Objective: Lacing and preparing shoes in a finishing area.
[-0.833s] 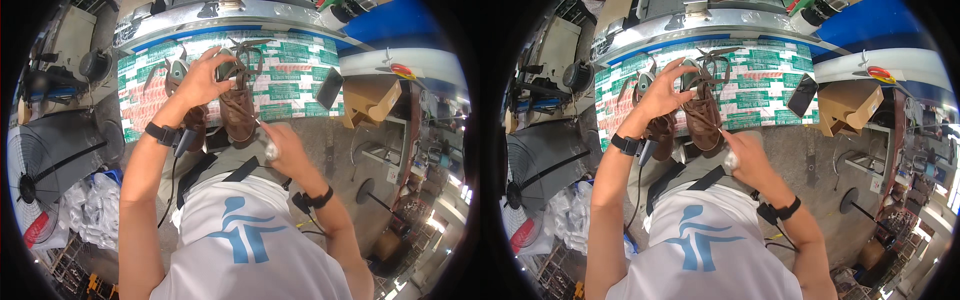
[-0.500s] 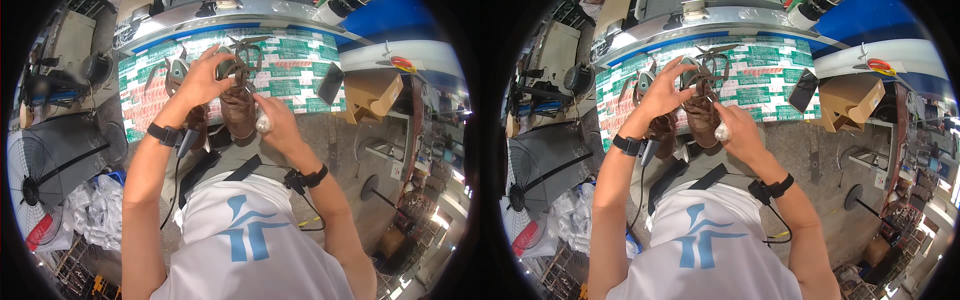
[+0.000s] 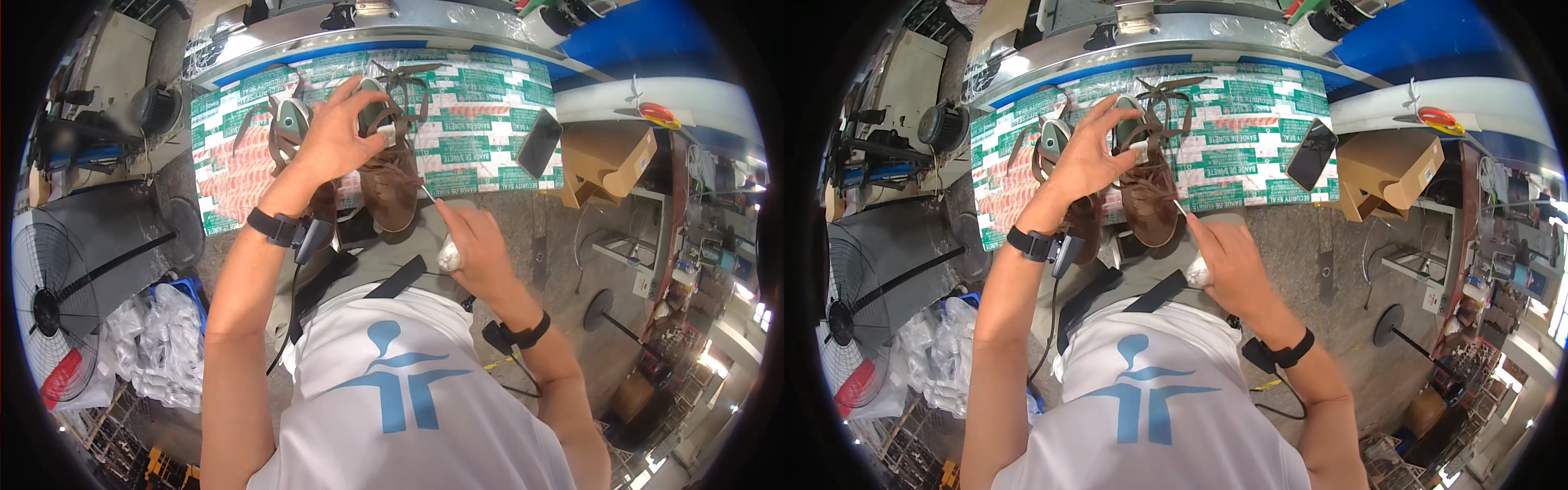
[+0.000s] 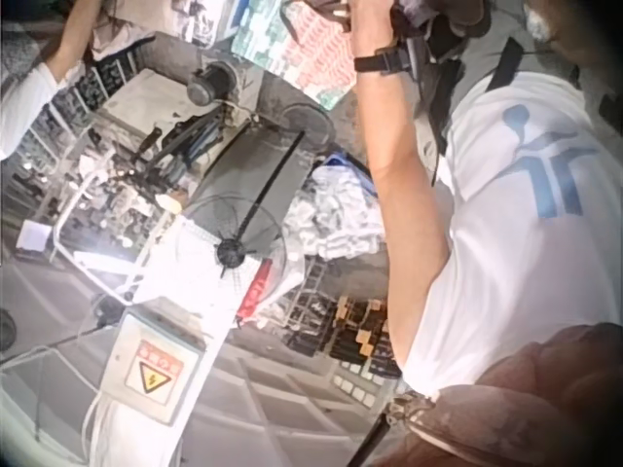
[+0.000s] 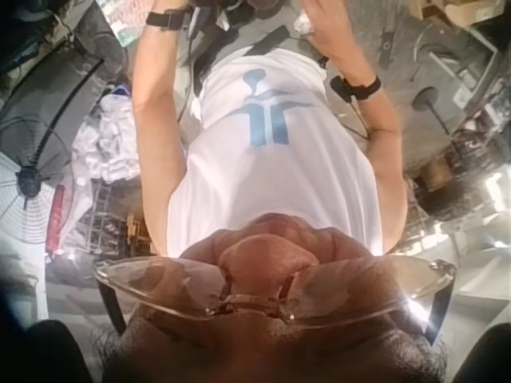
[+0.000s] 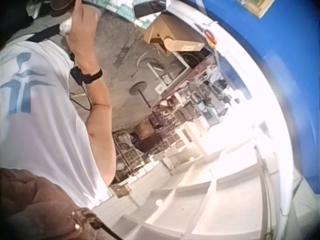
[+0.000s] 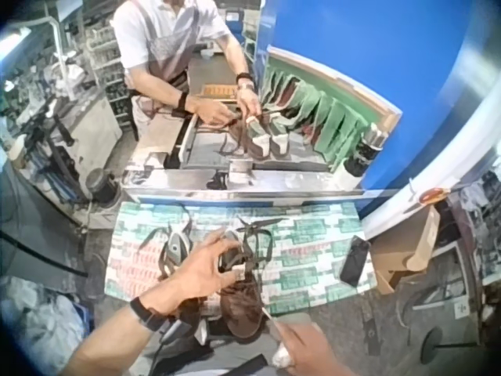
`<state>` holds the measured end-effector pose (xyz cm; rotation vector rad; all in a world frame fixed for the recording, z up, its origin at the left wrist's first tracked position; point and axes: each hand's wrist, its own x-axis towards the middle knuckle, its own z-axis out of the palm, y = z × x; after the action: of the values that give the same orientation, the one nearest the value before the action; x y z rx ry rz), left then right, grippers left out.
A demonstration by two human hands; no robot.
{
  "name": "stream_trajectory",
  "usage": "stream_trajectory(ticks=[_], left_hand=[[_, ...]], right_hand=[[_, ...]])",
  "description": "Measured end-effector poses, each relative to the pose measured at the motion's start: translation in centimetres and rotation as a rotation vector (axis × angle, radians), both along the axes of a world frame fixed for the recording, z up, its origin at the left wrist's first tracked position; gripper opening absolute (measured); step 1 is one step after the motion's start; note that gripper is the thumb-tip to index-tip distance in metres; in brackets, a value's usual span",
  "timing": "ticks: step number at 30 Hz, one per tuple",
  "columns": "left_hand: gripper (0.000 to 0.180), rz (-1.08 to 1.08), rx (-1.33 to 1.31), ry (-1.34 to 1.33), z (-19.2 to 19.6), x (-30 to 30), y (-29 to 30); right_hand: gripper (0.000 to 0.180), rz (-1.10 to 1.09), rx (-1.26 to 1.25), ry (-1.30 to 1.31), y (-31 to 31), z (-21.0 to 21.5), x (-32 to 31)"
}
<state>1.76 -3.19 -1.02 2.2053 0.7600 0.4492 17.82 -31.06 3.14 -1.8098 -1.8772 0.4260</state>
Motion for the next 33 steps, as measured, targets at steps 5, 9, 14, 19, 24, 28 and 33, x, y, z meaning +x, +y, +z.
stream_trajectory(ticks=[5,9,14,19,24,28,33], left_hand=[[0.065,0.091,0.219,-0.031,1.3,-2.0,-1.7],[0.080,0.388,0.239,-0.126,4.0,-7.4,-4.9],[0.111,0.581,-0.207,-0.116,-3.9,-13.0,-8.5],[0.110,0.655,-0.147,-0.016,-3.4,-10.3,-7.6],[0.098,0.626,-0.684,-0.336,-2.4,-12.8,-6.0],[0.074,0.691,-0.870,-0.727,1.9,-13.8,-3.1],[0.070,0.826,-0.601,-0.739,6.6,-13.0,8.7]], right_hand=[[0.091,-0.376,0.087,-0.184,3.2,-4.6,3.2],[0.090,-0.437,-0.027,-0.264,6.4,-8.4,6.6],[0.098,-0.356,-0.184,0.268,7.3,-5.8,-1.9],[0.072,-0.342,-0.018,0.102,10.6,-9.4,-6.6],[0.065,-0.490,-0.192,0.699,13.7,-5.5,-7.0],[0.072,-0.236,-0.034,0.381,23.0,-0.3,-6.3],[0.052,0.124,0.169,0.307,43.3,2.6,-5.5]])
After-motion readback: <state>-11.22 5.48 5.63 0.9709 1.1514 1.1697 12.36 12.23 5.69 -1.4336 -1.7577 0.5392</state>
